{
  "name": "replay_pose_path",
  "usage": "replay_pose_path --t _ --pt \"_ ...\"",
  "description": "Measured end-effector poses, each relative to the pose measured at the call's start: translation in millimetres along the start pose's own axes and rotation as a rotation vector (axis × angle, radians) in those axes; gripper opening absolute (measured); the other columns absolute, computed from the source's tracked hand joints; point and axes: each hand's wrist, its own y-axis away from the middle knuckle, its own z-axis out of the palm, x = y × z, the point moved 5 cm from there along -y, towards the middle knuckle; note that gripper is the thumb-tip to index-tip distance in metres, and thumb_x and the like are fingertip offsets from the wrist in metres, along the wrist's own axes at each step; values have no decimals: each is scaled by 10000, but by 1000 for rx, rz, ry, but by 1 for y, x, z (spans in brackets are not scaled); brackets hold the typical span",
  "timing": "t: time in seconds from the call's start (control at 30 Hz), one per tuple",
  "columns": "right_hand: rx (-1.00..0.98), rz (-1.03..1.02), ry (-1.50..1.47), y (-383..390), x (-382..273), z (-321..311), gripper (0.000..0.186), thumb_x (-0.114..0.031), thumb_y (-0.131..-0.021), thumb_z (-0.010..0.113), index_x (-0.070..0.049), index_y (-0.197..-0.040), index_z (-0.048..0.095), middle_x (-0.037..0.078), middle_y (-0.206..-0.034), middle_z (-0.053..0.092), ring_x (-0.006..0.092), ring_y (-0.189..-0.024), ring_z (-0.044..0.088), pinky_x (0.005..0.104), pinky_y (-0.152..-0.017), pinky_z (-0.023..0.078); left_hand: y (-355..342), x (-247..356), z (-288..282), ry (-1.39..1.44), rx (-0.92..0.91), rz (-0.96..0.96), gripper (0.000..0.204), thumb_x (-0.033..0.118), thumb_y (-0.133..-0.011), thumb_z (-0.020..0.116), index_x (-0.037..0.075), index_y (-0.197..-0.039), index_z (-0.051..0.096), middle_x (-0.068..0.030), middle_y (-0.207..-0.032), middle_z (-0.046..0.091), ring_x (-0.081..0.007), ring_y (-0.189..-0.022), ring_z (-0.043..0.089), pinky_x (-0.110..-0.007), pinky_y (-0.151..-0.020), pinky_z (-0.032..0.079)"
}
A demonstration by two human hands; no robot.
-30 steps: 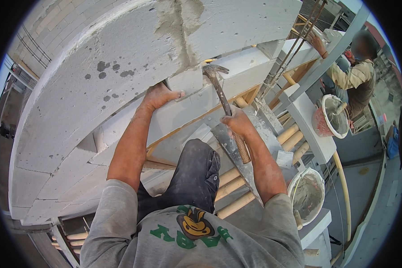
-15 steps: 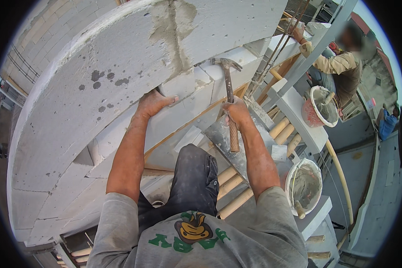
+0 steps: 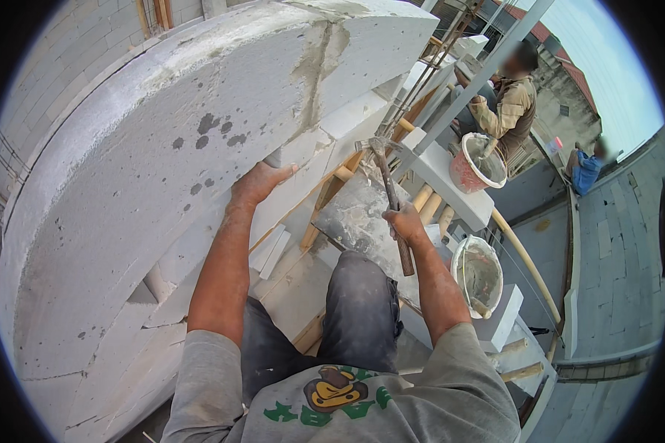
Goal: Applying mortar, laying aerated concrete blocks, and measuring them to construct a curved wall.
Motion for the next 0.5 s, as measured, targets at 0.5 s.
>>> replay_pose_path --t 0.5 --pt "-339 189 1115 -95 221 -40 547 -376 -691 805 0 -1076 709 227 -1027 725 352 -966 716 448 -874 554 -2 -17 9 -175 213 -64 865 525 -700 808 10 -1346 551 -226 -1283 617 -395 -1229 555 -447 -1050 428"
